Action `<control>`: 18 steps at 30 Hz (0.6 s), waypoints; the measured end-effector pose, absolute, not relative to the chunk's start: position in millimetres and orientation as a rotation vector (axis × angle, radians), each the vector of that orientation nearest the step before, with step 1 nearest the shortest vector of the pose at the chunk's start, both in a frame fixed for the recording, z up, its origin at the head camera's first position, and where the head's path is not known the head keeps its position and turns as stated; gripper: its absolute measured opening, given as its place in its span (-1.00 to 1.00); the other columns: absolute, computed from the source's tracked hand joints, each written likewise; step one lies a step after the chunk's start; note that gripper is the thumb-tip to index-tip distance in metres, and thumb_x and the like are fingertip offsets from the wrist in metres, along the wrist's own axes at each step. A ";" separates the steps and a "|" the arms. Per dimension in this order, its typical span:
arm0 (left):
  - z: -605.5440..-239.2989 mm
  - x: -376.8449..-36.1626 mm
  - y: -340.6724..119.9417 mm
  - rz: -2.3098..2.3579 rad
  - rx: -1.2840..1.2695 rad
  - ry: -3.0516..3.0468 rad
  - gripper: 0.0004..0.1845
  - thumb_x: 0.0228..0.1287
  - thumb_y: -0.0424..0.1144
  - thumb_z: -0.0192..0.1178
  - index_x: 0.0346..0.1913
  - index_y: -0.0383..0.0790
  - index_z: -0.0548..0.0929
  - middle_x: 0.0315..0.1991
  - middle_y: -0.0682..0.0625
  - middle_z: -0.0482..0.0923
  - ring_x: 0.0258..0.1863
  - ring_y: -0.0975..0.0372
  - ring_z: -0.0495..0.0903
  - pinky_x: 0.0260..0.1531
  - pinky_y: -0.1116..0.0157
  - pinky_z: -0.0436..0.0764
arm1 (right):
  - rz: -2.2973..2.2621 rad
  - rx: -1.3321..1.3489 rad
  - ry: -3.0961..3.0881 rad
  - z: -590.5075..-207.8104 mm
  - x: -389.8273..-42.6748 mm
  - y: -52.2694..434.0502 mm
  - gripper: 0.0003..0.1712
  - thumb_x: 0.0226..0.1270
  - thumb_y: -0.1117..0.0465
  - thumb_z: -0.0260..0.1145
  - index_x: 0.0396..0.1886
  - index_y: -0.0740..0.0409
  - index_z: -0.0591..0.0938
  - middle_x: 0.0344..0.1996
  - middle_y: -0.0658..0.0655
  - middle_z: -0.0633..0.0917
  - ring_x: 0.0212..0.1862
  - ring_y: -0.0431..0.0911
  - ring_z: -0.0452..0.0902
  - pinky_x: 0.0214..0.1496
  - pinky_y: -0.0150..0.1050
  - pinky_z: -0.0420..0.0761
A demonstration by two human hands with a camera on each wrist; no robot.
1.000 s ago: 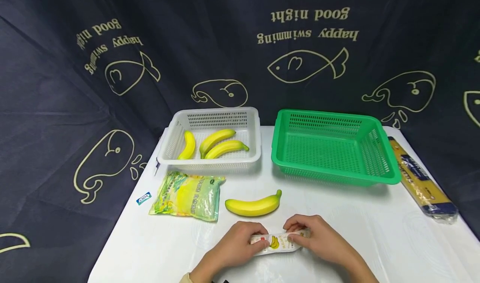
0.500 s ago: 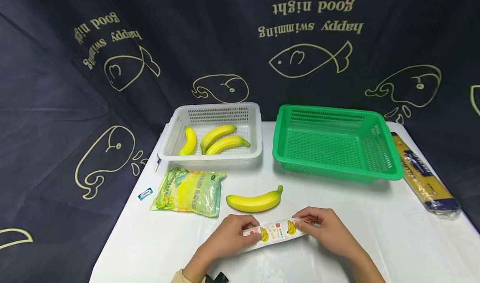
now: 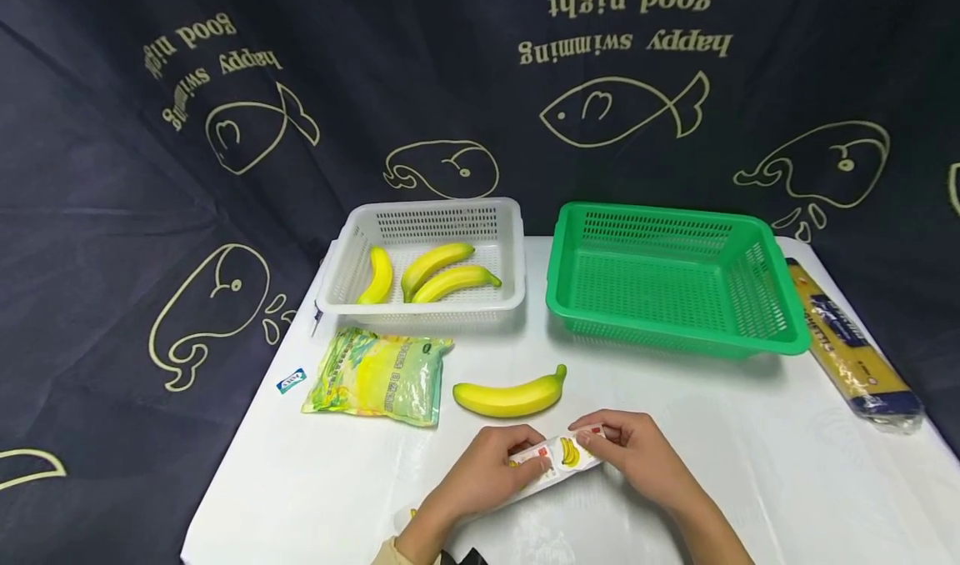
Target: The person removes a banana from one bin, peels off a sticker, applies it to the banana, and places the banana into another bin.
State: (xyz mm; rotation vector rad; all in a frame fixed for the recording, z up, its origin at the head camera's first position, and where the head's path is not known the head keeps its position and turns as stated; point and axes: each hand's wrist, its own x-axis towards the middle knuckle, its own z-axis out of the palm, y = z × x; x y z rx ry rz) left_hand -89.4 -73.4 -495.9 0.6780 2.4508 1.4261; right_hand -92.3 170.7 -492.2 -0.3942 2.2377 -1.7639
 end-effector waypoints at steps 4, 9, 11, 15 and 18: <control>-496.7 -92.6 -71.0 1.465 0.685 2.416 -0.92 0.26 -0.10 0.28 -0.20 0.12 0.68 -0.32 0.30 0.61 -0.36 0.42 0.55 -0.30 0.41 0.52 | -1.775 -0.363 2.212 -493.5 -94.4 170.5 -0.73 0.35 0.10 0.29 -0.10 0.20 0.65 -0.42 0.08 0.73 -0.36 -0.09 0.63 -0.28 -0.19 0.59; -496.0 -95.7 -70.6 1.489 0.698 2.401 -0.90 0.34 -0.07 0.20 -0.19 0.09 0.69 -0.31 0.29 0.62 -0.32 0.41 0.56 -0.28 0.40 0.53 | -1.773 -0.348 2.216 -491.8 -94.4 167.5 -0.74 0.33 0.05 0.30 -0.19 0.16 0.66 -0.47 0.09 0.72 -0.39 -0.10 0.59 -0.28 -0.25 0.54; -495.5 -96.0 -71.7 1.483 0.701 2.403 -0.87 0.36 -0.05 0.17 -0.20 0.08 0.70 -0.31 0.30 0.62 -0.31 0.41 0.56 -0.27 0.39 0.53 | -1.760 -0.358 2.233 -491.7 -94.5 167.0 -0.75 0.33 0.04 0.30 -0.23 0.14 0.67 -0.44 0.07 0.72 -0.38 -0.10 0.59 -0.28 -0.26 0.54; -494.1 -96.9 -73.4 1.454 0.734 2.429 -0.83 0.37 -0.04 0.15 -0.24 0.05 0.72 -0.31 0.31 0.62 -0.25 0.43 0.57 -0.16 0.36 0.53 | -1.729 -0.377 2.279 -491.9 -95.3 166.5 -0.78 0.34 0.04 0.29 -0.29 0.09 0.69 -0.39 0.05 0.71 -0.35 -0.09 0.59 -0.26 -0.25 0.56; -494.5 -97.4 -72.8 1.460 0.753 2.427 -0.84 0.36 -0.05 0.17 -0.24 0.03 0.73 -0.29 0.31 0.62 -0.18 0.43 0.57 -0.07 0.34 0.52 | -1.735 -0.388 2.275 -492.9 -95.8 165.5 -0.79 0.35 0.06 0.29 -0.28 0.11 0.69 -0.35 0.07 0.70 -0.32 -0.09 0.59 -0.24 -0.26 0.57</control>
